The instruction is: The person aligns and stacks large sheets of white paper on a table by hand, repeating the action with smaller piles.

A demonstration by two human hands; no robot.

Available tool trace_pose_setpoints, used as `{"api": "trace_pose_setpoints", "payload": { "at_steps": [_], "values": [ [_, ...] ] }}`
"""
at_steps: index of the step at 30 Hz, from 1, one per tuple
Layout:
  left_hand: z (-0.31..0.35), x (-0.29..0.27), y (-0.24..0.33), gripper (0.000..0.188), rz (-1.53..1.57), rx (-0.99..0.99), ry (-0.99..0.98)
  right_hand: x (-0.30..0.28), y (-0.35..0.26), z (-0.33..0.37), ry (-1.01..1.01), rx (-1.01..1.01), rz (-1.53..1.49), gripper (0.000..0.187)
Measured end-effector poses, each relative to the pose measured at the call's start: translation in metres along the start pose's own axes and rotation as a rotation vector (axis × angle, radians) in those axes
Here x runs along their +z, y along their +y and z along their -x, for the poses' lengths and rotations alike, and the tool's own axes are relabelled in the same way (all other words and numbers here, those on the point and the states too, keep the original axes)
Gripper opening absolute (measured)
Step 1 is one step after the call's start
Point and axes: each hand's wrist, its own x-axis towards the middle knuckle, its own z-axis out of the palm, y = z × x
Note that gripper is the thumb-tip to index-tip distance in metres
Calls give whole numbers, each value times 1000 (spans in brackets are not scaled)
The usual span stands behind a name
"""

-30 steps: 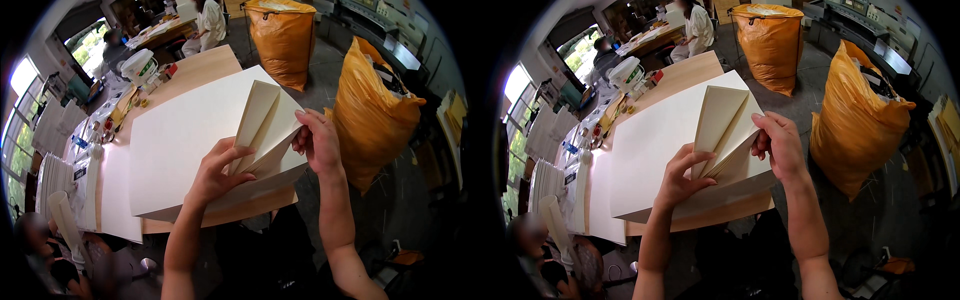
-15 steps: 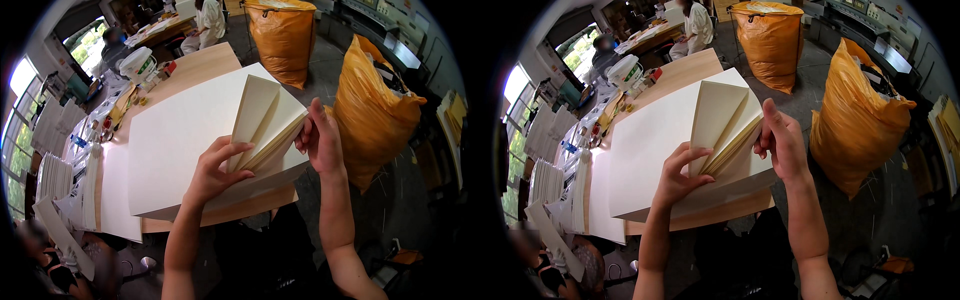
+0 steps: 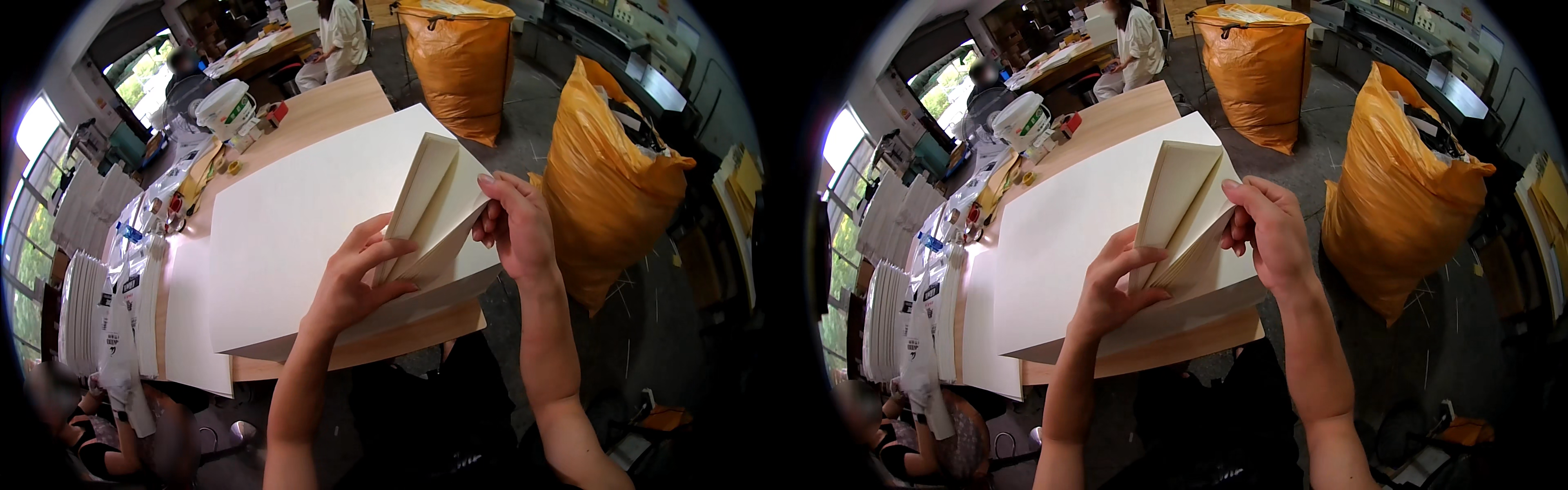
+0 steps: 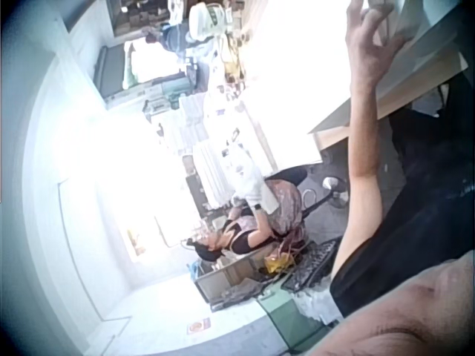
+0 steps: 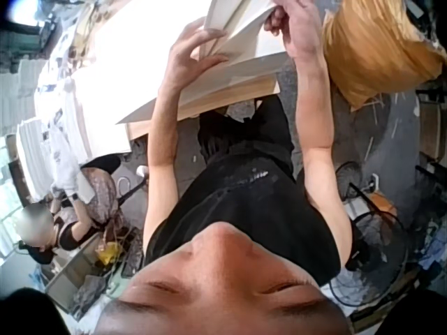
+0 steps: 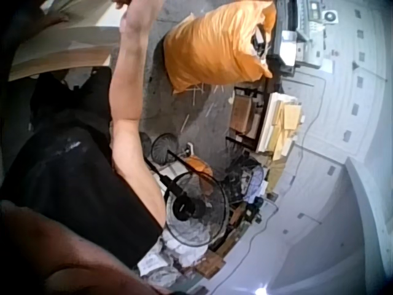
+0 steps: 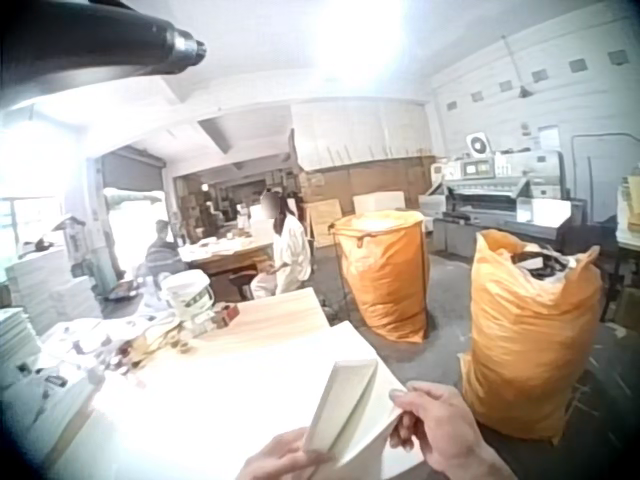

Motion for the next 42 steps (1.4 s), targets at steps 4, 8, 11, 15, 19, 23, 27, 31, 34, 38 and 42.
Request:
{"api": "trace_pose_setpoints", "payload": {
  "at_steps": [4, 8, 11, 15, 19, 23, 27, 31, 34, 38, 42],
  "values": [
    [3, -2, -3, 54, -21, -22, 25, -1, 3, 2, 10, -25, -21, 39],
    [0, 5, -4, 49, -32, -23, 94, 2, 11, 0, 112, -258, 619, 39],
    [2, 1, -2, 49, -19, 0, 30, 3, 2, -3, -2, -20, -12, 38],
    [0, 2, 9, 57, 86, -98, -19, 4, 3, -1, 25, -22, -41, 38],
    [1, -2, 3, 60, 17, -61, 36, -3, 11, 21, 267, -352, 281, 39],
    [-2, 1, 0, 61, 11, -68, 33, -18, 46, 48, 191, -793, 924, 20],
    [2, 6, 6, 71, -304, 53, -92, -14, 54, 55, -262, -702, 1295, 31],
    [1, 11, 9, 70, -446, 114, -133, -16, 53, 56, -406, -171, 1061, 35],
    [-4, 14, 4, 65, -450, 134, -116, -14, 61, 56, -318, -220, 1024, 32],
    [-9, 16, -6, 61, -457, 160, -122, -29, 57, 55, -168, -634, 993, 19],
    [-9, 15, 0, 60, -456, 125, -117, -75, 43, 54, 342, -512, 1080, 26]
  ]
}}
